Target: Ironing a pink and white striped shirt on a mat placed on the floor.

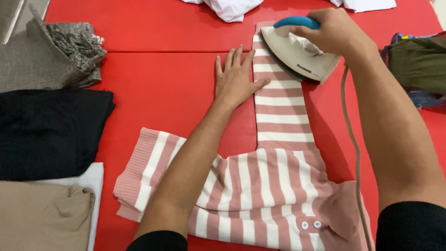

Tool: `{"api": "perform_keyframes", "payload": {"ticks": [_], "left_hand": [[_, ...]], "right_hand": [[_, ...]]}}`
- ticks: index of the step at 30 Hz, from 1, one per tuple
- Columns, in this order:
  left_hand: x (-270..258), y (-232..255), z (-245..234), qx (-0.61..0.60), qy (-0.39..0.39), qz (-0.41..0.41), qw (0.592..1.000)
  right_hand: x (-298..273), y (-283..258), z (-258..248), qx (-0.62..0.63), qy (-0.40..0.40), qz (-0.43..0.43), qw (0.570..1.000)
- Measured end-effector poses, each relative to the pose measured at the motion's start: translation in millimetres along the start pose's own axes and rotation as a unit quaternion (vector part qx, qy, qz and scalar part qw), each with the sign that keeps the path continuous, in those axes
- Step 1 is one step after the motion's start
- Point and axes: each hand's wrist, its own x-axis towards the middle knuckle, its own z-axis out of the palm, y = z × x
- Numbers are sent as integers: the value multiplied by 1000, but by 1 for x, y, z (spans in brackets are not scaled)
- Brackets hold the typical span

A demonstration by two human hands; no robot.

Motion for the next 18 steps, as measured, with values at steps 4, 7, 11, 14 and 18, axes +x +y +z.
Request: {"api": "perform_keyframes", "payload": {"ticks": [4,7,11,14,18], "left_hand": [[-1,0,-1,8,-16,1,1000],[-1,1,-1,10,-10,3,1000],[0,-1,3,-1,2,8,1000],[5,-8,16,-29,56,8,998],[12,-17,26,-81,145,-5,986]], "right_hand": [[17,-6,0,16,-16,19,1000],[22,-12,0,29,0,27,999],[15,-22,-8,29,-51,66,996],[-3,-36,-16,45,-84,72,993],[-32,-40,-13,33,-94,51,994]]}}
